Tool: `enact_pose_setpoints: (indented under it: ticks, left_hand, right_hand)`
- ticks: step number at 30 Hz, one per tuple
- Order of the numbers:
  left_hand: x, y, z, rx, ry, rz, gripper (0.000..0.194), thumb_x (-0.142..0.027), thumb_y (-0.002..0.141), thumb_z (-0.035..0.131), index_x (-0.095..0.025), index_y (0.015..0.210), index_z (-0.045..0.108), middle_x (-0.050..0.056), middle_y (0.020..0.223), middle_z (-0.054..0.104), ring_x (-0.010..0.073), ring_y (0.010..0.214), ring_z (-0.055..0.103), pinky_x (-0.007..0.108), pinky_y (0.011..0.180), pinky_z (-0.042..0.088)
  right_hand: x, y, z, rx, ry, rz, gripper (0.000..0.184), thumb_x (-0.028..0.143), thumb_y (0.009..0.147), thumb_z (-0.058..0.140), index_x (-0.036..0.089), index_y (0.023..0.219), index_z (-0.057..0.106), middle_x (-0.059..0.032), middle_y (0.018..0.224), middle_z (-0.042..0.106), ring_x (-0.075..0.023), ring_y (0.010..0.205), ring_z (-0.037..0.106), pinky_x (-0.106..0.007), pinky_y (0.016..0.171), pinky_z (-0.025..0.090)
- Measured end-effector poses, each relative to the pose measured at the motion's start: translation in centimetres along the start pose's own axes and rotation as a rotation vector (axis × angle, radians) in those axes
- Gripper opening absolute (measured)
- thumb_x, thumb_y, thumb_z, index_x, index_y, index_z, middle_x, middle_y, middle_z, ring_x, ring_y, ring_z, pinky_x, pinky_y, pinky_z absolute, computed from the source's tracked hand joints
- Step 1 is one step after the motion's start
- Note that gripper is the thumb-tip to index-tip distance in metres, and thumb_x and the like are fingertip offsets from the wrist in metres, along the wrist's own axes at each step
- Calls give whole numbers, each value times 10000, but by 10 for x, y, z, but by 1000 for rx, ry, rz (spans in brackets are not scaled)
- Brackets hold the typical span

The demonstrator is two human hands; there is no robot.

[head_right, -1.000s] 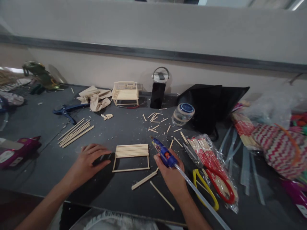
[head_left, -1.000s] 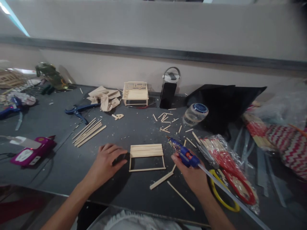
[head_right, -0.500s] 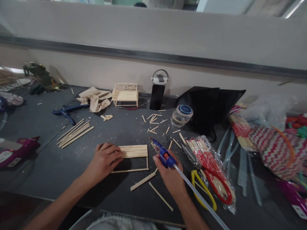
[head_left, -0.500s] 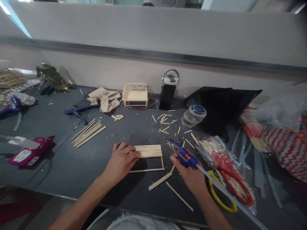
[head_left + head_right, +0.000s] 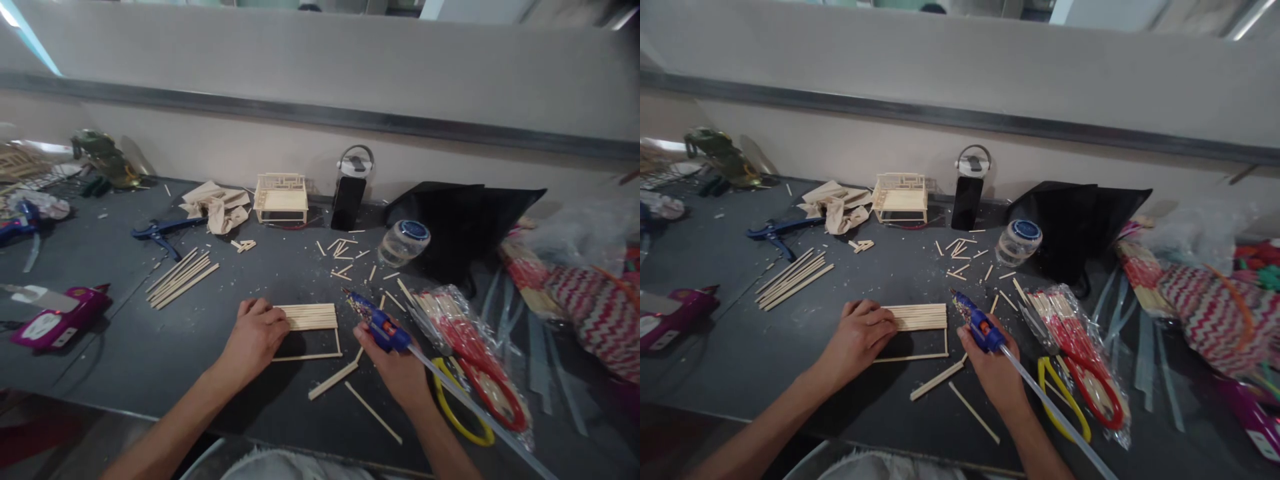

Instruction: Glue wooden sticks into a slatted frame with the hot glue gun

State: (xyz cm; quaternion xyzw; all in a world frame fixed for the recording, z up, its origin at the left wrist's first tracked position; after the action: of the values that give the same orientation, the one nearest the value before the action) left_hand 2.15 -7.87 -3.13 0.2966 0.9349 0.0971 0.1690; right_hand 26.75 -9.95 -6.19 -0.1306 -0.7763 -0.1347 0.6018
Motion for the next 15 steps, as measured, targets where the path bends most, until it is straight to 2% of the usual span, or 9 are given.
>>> enact_pose_setpoints:
  ticks: [6,9,12,15]
  left_hand:
    - [-1,1,-1,9,-21,-12,174,-219,907,531,-240,829,685,10,902,707,199,879,513,403,825,283]
    - [6,-5,-6,-34,-36,-27,142,-269,903,555,-258,867,692,12,945,712,197,900,535,394,837,295]
    - [20,-18,-16,-126,-32,-128,139,-327,888,579,-267,939,695,26,982,714,203,925,559,377,820,320]
    - [31,-37,-21,-169,-9,-251,158,-351,875,577,-265,918,703,33,957,715,215,908,572,376,794,333]
  right_hand:
    - [0,-1,3,-15,11,13,380,507,591,764,212,795,637,-73,782,731,-273,776,698,-420,779,554]
    - [-1,1,1,-8,7,26,365,513,622,737,216,812,641,-77,802,739,-269,773,702,-415,758,561]
    - [-3,2,-1,10,-21,23,348,488,618,749,216,809,648,-81,804,748,-272,771,707,-419,767,563]
    - [-3,3,-1,58,-69,-16,317,475,627,752,220,791,662,-78,825,756,-275,811,712,-426,831,546]
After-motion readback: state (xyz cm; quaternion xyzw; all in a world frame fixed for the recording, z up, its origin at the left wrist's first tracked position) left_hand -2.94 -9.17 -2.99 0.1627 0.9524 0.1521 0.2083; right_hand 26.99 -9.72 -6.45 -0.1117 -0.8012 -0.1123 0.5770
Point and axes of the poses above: each hand's wrist, its own y-axis towards the middle knuckle, its own z-axis out of the palm, x = y × z, the point moved 3 cm from there along y, towards the middle knuckle
